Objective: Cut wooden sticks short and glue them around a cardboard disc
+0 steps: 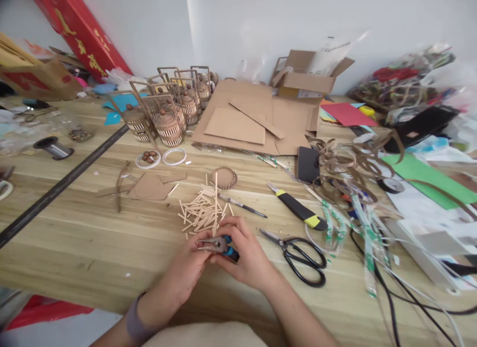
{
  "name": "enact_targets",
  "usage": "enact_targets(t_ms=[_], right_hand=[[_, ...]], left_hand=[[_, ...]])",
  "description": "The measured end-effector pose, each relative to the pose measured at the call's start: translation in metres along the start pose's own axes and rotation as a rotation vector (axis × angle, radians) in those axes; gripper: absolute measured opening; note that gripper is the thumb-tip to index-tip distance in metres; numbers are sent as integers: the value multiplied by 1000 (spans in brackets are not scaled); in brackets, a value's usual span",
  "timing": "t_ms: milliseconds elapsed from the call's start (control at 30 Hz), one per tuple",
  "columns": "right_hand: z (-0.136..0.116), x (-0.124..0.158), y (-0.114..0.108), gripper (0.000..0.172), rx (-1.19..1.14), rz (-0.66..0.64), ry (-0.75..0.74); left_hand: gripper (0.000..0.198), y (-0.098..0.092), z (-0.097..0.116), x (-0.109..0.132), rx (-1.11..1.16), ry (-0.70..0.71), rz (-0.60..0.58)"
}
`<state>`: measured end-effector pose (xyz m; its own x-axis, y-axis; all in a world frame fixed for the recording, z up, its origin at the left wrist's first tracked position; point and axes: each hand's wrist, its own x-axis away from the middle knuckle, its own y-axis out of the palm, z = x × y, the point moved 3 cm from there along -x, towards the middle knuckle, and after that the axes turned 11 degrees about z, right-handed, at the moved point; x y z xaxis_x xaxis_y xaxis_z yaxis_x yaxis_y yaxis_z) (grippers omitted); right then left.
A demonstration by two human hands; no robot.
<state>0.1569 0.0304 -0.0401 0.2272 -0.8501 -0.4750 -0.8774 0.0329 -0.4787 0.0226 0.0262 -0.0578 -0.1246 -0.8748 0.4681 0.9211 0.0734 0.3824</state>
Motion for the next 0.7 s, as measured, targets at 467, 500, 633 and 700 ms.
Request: enact_targets(t_ms=[467,500,633,700], right_hand=[[18,-1,-10,24,-204,52,524],[18,-2,-10,22,-189,53,521],[16,-3,-10,17,-115,60,475],[14,-2,-10,16,-89,58,448]], left_hand=[[36,-16,37,-22,-167,-206,-20],[36,-16,40,-23,-181,-207,-19],[37,-15,45,-26,-163,-242,-16],[38,-15,44,-27,-148,-248,-2]])
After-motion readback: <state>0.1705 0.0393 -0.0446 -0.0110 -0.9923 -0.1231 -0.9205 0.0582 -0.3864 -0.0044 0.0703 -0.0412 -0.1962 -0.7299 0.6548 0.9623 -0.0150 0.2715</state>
